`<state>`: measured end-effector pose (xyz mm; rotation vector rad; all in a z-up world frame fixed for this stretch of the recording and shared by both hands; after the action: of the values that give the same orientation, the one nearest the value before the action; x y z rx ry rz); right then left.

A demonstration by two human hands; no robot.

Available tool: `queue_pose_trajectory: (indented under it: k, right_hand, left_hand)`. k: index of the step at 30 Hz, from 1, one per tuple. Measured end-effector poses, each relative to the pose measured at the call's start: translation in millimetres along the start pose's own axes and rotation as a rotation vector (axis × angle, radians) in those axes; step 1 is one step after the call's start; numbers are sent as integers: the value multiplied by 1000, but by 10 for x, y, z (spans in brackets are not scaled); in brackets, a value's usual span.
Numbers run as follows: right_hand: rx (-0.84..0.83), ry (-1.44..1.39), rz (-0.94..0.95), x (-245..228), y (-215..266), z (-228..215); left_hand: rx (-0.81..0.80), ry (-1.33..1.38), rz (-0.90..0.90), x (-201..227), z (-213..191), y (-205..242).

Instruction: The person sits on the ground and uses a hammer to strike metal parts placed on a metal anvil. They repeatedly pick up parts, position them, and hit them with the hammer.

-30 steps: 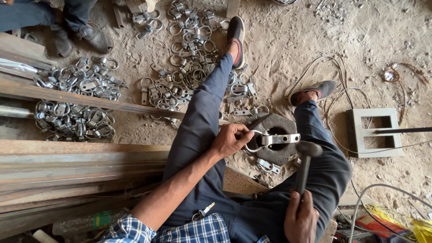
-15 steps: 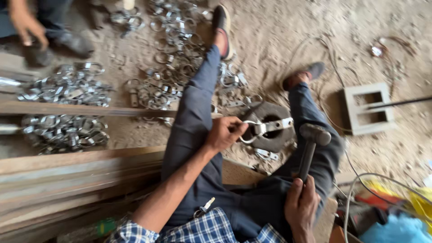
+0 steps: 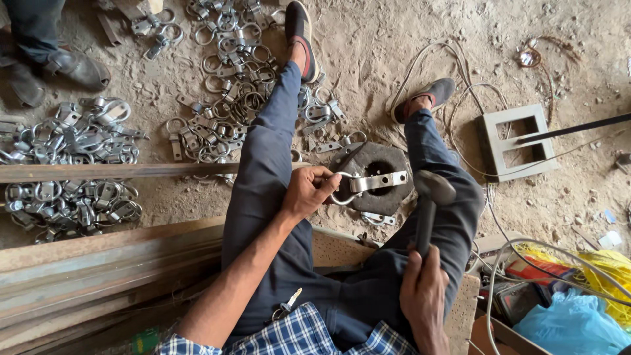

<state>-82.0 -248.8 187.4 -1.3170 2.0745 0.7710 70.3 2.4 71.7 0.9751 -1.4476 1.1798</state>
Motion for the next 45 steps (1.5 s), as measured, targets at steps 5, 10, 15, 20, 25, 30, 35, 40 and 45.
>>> queue_pose_trajectory:
  k: [5,10,15,20,25,30,35,40,45]
  right_hand:
    - [-199,101,243,28,-192,90]
    - [-12,6,104,-263,-160,-84]
    - [89,-55,58,-68,-124,-191]
    - [-152,14,66,50,-190,202]
    - [-87,-65,250,-229,-194,-211]
    - [134,-215,85,-645,-44,-554]
    - [-228,-15,251,-120,-133,172]
    - [-148,2,249,28,-220,-56]
    - [8,-49,334,-438,-113,-634]
  left_hand:
    - [-10,87,-10,26,26,-9]
    - [-14,7,44,78,14,-15]
    - [-15,94,-52,75,26,5]
    - [-11,68,-43,114,22,-37]
    - [-11,63,-71,135,18,67]
    - [-27,172,-99,149,67,-7]
    - [-21,101,-95,148,64,-19]
    - [-7,185,-81,105,95,-23]
    - [-7,145,-93,133,104,30]
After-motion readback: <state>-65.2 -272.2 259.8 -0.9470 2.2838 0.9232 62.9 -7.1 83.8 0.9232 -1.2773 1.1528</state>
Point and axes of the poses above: each hand's wrist, its own y-axis away from the middle knuckle, its own z-axis out of the palm, x = y × z, the point moved 7 cm from there along -y, towards the middle knuckle, and after that the axes turned 9 degrees about z, right-handed, at the moved point
